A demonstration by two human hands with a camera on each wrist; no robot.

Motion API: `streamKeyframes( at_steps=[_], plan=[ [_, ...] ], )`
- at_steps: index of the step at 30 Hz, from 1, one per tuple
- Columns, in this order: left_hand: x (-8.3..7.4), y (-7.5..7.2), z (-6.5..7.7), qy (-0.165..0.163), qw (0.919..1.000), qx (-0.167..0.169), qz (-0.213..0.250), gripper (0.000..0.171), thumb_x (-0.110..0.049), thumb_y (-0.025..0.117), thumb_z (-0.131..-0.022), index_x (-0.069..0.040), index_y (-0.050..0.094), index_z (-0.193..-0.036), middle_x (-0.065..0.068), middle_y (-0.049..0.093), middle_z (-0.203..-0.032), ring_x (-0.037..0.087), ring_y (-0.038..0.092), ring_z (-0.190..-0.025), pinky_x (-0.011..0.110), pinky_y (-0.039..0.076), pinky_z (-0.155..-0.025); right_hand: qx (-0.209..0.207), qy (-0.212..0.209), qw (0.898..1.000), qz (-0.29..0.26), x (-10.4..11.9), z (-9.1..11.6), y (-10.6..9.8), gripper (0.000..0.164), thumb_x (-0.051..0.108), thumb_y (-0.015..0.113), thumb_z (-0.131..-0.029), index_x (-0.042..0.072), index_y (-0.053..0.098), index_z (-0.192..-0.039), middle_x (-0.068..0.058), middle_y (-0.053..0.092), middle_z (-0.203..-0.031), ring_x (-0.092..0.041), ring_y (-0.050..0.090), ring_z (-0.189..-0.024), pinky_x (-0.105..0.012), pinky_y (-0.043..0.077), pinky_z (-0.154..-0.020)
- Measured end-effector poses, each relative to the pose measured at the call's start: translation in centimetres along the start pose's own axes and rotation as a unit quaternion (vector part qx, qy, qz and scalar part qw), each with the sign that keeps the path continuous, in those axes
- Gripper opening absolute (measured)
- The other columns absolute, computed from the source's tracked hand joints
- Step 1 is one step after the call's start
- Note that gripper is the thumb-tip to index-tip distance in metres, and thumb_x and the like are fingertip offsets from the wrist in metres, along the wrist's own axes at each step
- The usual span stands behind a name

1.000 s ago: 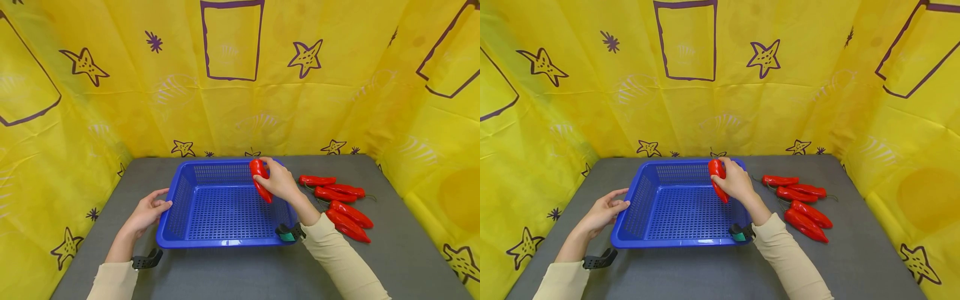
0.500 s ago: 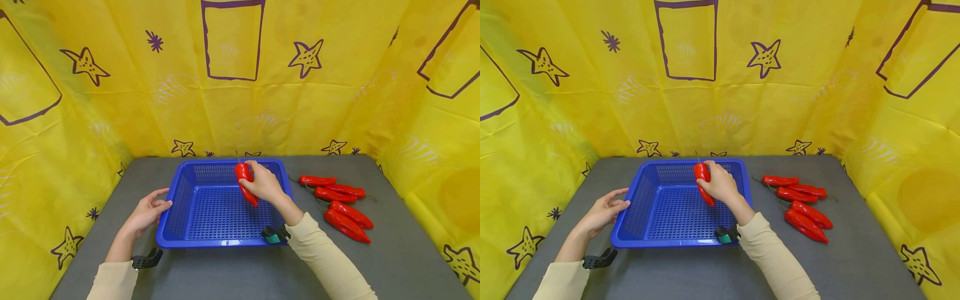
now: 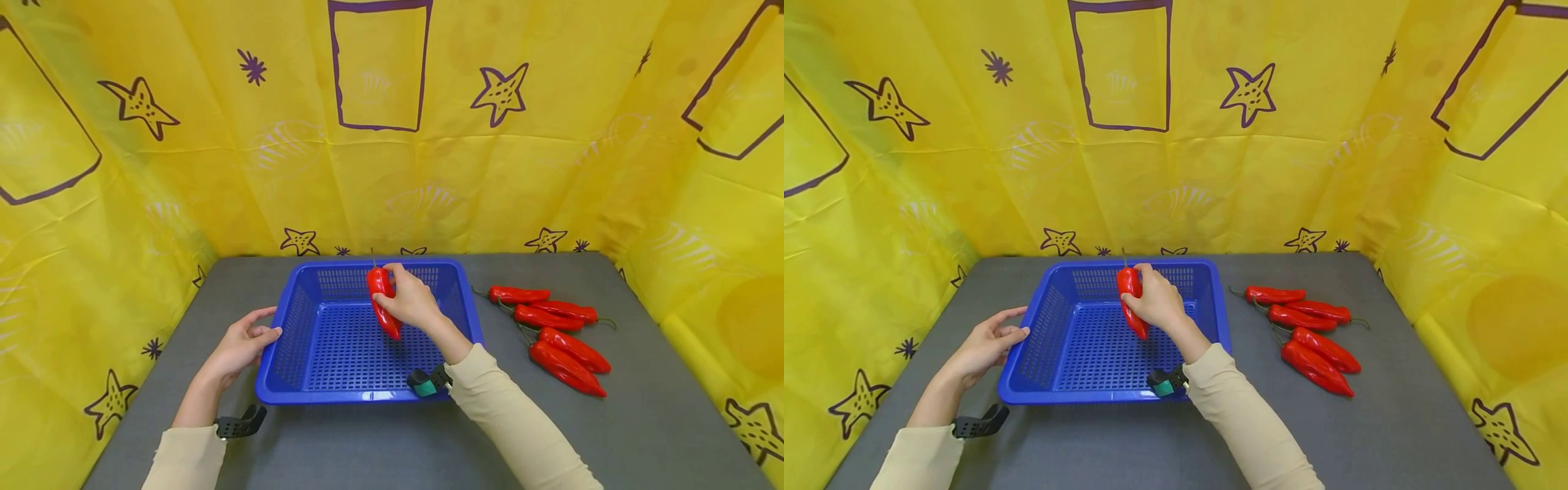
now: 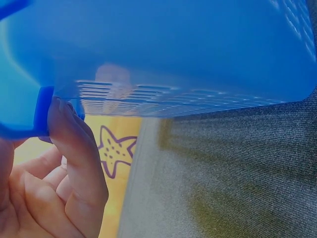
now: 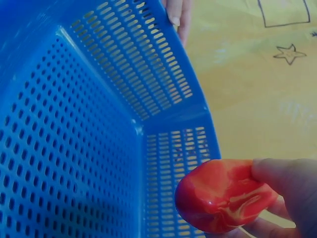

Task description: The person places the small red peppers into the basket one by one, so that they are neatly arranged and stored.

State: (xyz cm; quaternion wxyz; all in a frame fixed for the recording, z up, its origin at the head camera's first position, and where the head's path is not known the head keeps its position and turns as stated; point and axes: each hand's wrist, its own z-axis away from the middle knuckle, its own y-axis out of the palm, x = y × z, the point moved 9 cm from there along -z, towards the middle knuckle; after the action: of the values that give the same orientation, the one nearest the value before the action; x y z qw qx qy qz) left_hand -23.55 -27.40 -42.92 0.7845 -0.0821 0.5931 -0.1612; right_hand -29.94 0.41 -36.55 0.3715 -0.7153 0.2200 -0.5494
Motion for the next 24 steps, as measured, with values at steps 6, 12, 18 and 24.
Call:
streamKeyframes(
  at_steps=[6,12,18,24],
  plan=[
    [0.1,0.0,0.0,0.0,1.0,0.001,0.003,0.065,-0.025,0.059,-0.09,-0.007,0.025,-0.142,0.014,0.065,-0.092,0.024,0.066,-0.072,0.041,0.057,-0.065,0.0,-0.004,1.0,0.002,0.4,-0.6,1.0,0.055,0.03,0.066,-0.083,0.007,0.045,-0.129,-0.012,0.064,-0.107,-0.023,0.063,-0.092,-0.037,0.053,-0.07],
    [0.0,0.1,-0.2,0.003,1.0,0.003,0.008,0.065,-0.026,0.06,-0.09,-0.007,0.025,-0.142,0.014,0.065,-0.092,0.025,0.066,-0.072,0.041,0.057,-0.064,0.015,0.004,1.0,-0.006,0.5,-1.0,2.1,0.056,0.03,0.065,-0.084,0.006,0.044,-0.13,-0.011,0.064,-0.107,-0.023,0.063,-0.091,-0.037,0.053,-0.072],
    [0.0,0.1,-0.2,0.002,1.0,0.001,0.003,0.065,-0.026,0.059,-0.09,-0.007,0.025,-0.142,0.015,0.065,-0.093,0.025,0.066,-0.072,0.041,0.057,-0.065,0.042,0.024,0.999,-0.014,0.0,-1.2,3.4,0.055,0.03,0.066,-0.083,0.006,0.045,-0.128,-0.011,0.065,-0.103,-0.022,0.064,-0.086,-0.033,0.053,-0.068],
    [0.0,0.1,-0.1,0.001,1.0,0.001,0.004,0.065,-0.025,0.059,-0.091,-0.007,0.024,-0.142,0.015,0.065,-0.093,0.025,0.066,-0.073,0.041,0.057,-0.064,0.066,0.045,0.996,-0.033,-0.4,-1.4,4.6,0.052,0.03,0.065,-0.083,0.005,0.046,-0.126,-0.011,0.066,-0.1,-0.022,0.064,-0.081,-0.029,0.052,-0.063]
  ],
)
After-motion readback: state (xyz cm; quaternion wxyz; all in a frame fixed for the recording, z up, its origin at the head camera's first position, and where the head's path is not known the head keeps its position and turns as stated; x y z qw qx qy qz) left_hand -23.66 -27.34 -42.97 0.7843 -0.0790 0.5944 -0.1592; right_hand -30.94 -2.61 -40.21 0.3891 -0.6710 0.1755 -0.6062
